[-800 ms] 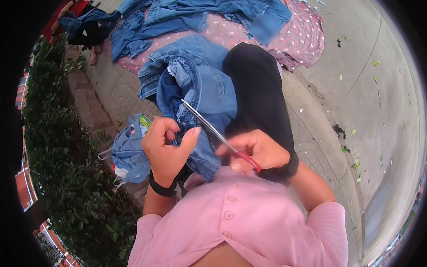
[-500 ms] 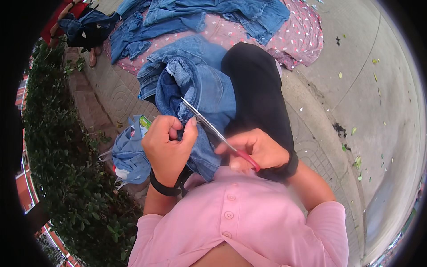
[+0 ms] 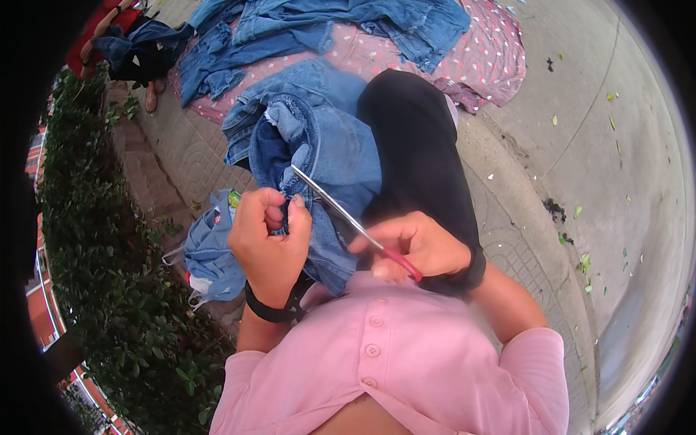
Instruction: Trim loose threads and excess fabric from denim jeans using scissors.
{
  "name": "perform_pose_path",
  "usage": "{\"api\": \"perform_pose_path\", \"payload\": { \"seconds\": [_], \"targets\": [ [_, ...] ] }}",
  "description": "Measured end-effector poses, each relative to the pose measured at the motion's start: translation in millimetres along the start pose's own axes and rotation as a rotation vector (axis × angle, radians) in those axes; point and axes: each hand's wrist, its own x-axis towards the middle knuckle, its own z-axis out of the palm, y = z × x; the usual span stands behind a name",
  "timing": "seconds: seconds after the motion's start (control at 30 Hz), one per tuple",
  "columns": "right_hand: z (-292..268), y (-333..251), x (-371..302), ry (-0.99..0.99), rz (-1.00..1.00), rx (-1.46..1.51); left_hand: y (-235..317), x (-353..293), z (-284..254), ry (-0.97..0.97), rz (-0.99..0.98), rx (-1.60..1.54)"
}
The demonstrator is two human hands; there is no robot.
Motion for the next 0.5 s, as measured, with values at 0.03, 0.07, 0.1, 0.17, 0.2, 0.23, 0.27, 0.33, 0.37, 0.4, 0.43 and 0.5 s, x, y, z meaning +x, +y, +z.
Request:
{"api": "perform_pose_path", "payload": {
  "seconds": [0.03, 0.07, 0.1, 0.17, 0.2, 0.23, 0.27, 0.33, 0.37, 0.4, 0.43, 0.5],
  "targets": [
    [0.2, -0.4, 0.1, 0.003, -0.006, -0.009, -0.1, -0.3, -0.9, -0.01, -0.035, 0.004],
    [0.3, -0.7, 0.1, 0.006, -0.012, -0.018, 0.0, -0.6, -1.4, -0.021, -0.07, 0.009],
    [0.1, -0.2, 0.3, 0.006, -0.013, -0.018, 0.1, -0.9, -1.6, -0.021, -0.069, 0.009],
    [-0.6, 1.2, 0.9, 0.011, 0.002, -0.012, -0.1, -1.4, -1.8, -0.02, -0.158, -0.075],
    [-0.6, 1.2, 1.4, 0.01, 0.002, -0.013, 0.5, -1.0, -2.3, -0.019, -0.157, -0.074],
    [-0.6, 1.2, 2.2, 0.014, 0.007, -0.015, 1.5, -0.2, -3.0, -0.018, -0.152, -0.07],
    [-0.4, 1.0, 2.6, 0.018, 0.011, -0.017, 2.1, 0.3, -3.3, -0.018, -0.147, -0.066],
    [-0.2, 0.7, 3.3, 0.015, 0.012, -0.016, 2.2, 1.3, -2.0, -0.008, -0.122, -0.038],
    [-0.1, 0.6, 3.5, 0.014, 0.012, -0.014, 2.1, 1.6, -1.7, 0.001, -0.097, -0.01],
    [0.1, 0.4, 3.4, 0.014, 0.012, -0.014, 2.0, 1.5, -1.9, 0.001, -0.097, -0.01],
    [0.2, 0.1, 3.2, 0.016, 0.019, -0.014, 1.7, 1.3, -2.2, -0.019, -0.112, -0.011],
    [0.5, 0.1, 2.7, 0.018, 0.026, -0.014, 0.8, 0.5, -3.0, -0.038, -0.127, -0.012]
  ]
}}
